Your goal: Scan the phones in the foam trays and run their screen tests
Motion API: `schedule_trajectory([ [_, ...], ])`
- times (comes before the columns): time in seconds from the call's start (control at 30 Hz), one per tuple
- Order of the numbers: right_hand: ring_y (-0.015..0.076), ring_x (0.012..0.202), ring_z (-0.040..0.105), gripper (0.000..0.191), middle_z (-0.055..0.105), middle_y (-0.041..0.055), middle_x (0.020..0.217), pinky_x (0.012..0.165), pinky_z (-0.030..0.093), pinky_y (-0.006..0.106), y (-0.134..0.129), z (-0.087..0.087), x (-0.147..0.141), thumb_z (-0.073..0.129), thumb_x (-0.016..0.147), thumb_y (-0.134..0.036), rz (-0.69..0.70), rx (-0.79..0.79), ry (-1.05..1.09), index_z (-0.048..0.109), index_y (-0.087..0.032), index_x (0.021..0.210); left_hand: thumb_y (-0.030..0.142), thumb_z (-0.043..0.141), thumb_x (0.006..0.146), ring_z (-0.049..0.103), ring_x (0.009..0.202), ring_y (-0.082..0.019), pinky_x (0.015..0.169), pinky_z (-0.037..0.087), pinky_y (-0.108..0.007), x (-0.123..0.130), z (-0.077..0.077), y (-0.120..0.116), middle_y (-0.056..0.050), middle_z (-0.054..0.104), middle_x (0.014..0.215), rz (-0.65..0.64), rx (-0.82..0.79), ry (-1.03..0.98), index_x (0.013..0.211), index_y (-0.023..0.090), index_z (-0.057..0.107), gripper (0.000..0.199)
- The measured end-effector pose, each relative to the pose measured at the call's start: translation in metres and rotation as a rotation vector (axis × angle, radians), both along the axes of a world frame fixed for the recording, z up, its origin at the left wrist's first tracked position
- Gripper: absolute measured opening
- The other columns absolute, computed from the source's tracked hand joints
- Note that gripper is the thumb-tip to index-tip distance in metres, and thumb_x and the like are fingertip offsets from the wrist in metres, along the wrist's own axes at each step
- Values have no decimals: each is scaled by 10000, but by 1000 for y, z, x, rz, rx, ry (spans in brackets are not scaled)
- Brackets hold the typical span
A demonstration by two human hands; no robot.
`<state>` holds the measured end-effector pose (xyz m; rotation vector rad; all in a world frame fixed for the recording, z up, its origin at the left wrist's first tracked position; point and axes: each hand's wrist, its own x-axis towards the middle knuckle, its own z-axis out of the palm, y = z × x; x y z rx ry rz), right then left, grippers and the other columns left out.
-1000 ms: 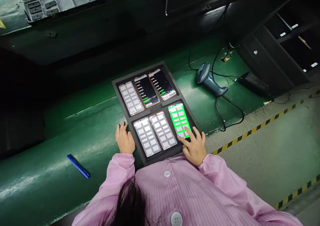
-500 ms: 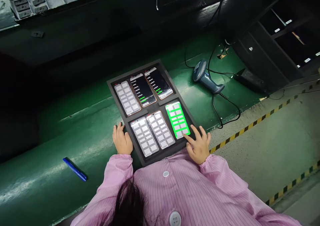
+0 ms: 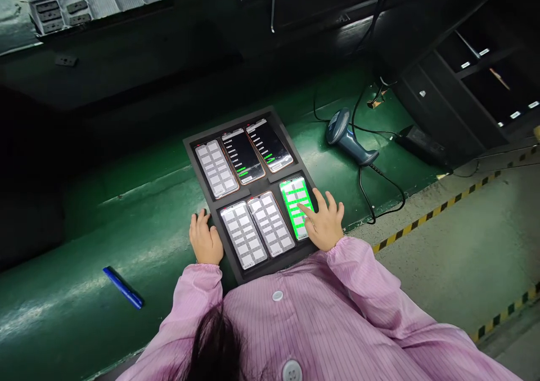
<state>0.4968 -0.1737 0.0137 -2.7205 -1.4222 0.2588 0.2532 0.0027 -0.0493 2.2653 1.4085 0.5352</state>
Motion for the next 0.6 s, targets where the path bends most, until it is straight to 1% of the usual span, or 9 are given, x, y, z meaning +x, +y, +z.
schedule_trajectory([
  [0.2,382,1265,263,422,319,85,1437,918,266,639,33,0,18,478,784,-205,-1,2,-23,602,-347,1161,172,354,827,277,1338,-279,1058,251,-496,-1,0,-1,-139,483,1332,-8,10,10,1161,159,496,364],
  [0.33,382,1268,259,407,318,80,1437,915,271,640,49,-2,25,464,789,-211,-18,13,-20,617,-341,1143,168,360,824,293,1332,-269,1057,260,-482,-2,-2,0,-122,497,1321,0,14,17,1159,170,499,363],
  [0.47,392,1266,256,405,324,82,1433,915,262,650,52,-2,27,466,784,-209,-4,35,-26,625,-330,1136,170,354,828,298,1329,-271,1052,268,-484,-2,-2,0,-115,501,1317,5,23,15,1156,173,503,360],
  [0.6,379,1263,266,387,332,78,1428,918,266,636,42,-1,19,480,776,-212,36,23,-35,642,-331,1106,171,360,826,307,1324,-274,1040,288,-475,-3,-3,-1,-114,505,1313,-1,34,15,1151,175,510,358],
])
